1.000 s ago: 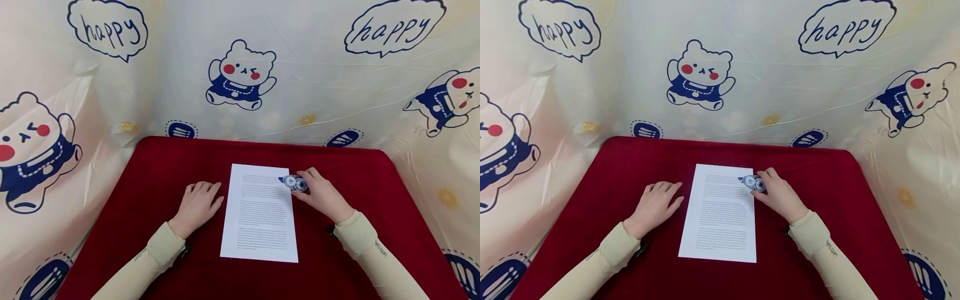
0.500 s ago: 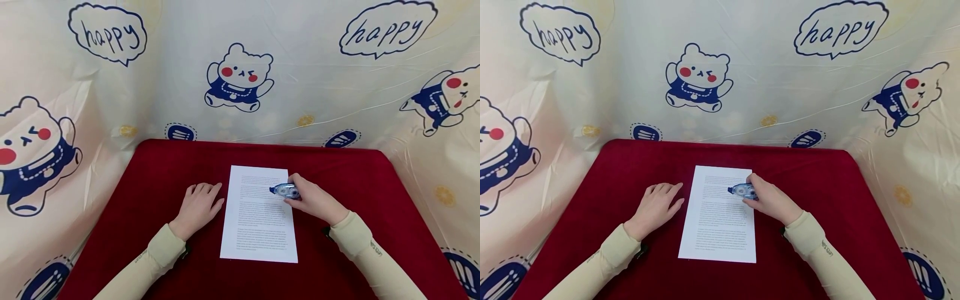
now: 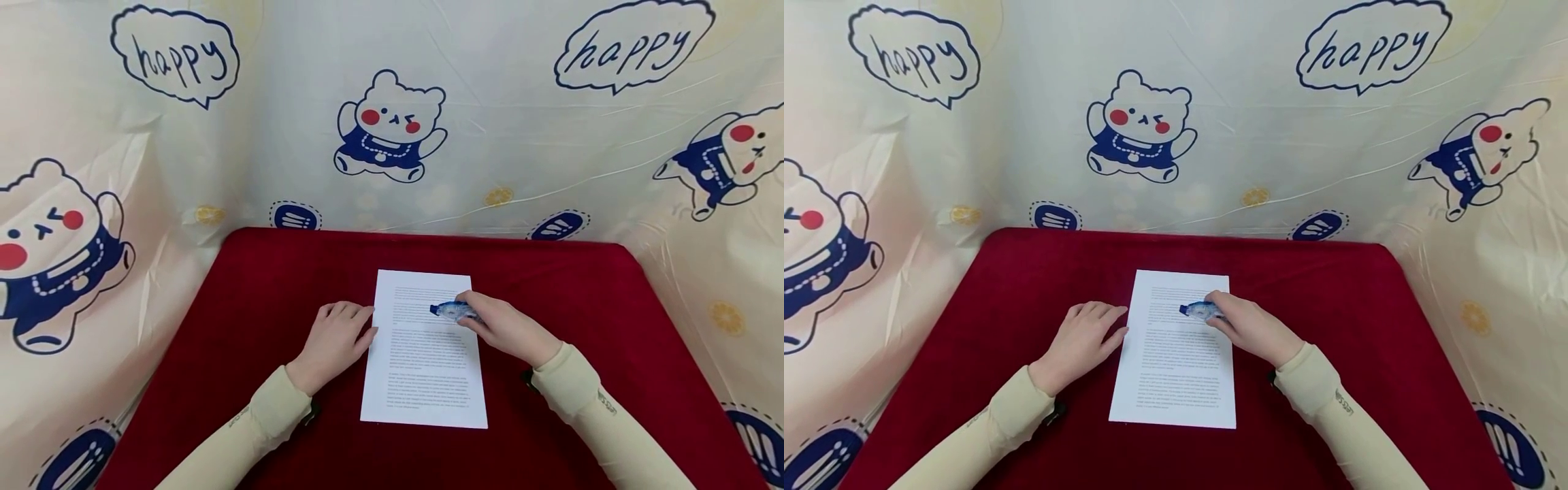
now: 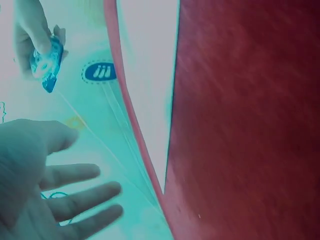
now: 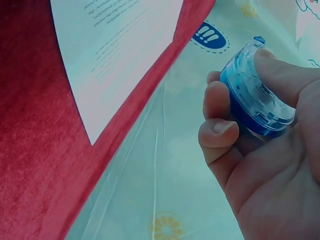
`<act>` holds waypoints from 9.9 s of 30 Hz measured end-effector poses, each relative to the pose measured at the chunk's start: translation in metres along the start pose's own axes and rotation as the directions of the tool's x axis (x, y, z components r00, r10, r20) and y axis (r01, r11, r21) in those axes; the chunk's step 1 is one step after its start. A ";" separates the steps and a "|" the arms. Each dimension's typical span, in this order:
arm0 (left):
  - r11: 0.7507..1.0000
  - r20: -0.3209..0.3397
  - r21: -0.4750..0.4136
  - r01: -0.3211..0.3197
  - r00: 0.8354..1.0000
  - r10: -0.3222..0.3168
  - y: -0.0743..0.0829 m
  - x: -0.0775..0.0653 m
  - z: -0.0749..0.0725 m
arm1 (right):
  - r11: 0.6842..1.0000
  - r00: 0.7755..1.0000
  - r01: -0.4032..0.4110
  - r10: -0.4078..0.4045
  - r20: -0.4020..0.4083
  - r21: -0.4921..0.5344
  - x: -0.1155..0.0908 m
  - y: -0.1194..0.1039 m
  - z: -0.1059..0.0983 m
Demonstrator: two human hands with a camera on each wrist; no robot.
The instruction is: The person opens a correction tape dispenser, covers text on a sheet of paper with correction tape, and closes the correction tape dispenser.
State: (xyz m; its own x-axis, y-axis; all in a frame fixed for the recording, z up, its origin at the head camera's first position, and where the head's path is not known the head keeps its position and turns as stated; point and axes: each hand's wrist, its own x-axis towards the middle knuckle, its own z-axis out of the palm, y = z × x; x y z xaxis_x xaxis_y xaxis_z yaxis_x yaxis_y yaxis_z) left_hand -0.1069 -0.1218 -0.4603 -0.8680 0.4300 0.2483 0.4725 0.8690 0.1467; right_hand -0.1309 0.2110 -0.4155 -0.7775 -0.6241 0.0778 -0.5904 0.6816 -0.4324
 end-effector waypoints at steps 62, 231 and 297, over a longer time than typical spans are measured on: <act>0.764 0.314 -0.608 0.215 0.949 -0.016 0.004 0.048 0.014 | 0.982 1.000 -0.025 0.022 0.021 0.187 0.037 0.008 0.001; 0.997 0.617 0.022 -0.076 0.785 0.046 -0.036 0.093 0.038 | 0.939 0.947 -0.098 0.189 0.258 -0.330 0.155 0.021 0.040; 0.996 0.604 0.020 -0.091 0.795 0.060 -0.038 0.094 0.041 | 0.934 0.917 -0.189 0.279 0.285 -0.303 0.119 0.054 0.013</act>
State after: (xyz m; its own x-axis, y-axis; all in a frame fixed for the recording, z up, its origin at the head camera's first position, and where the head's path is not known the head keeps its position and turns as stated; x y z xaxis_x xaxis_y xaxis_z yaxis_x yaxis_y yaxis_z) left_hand -0.2129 -0.1039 -0.4820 -0.7535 0.5418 -0.3725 0.5460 0.8312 0.1045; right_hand -0.2519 0.1685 -0.4416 -0.8156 -0.4914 -0.3054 -0.4698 0.8706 -0.1461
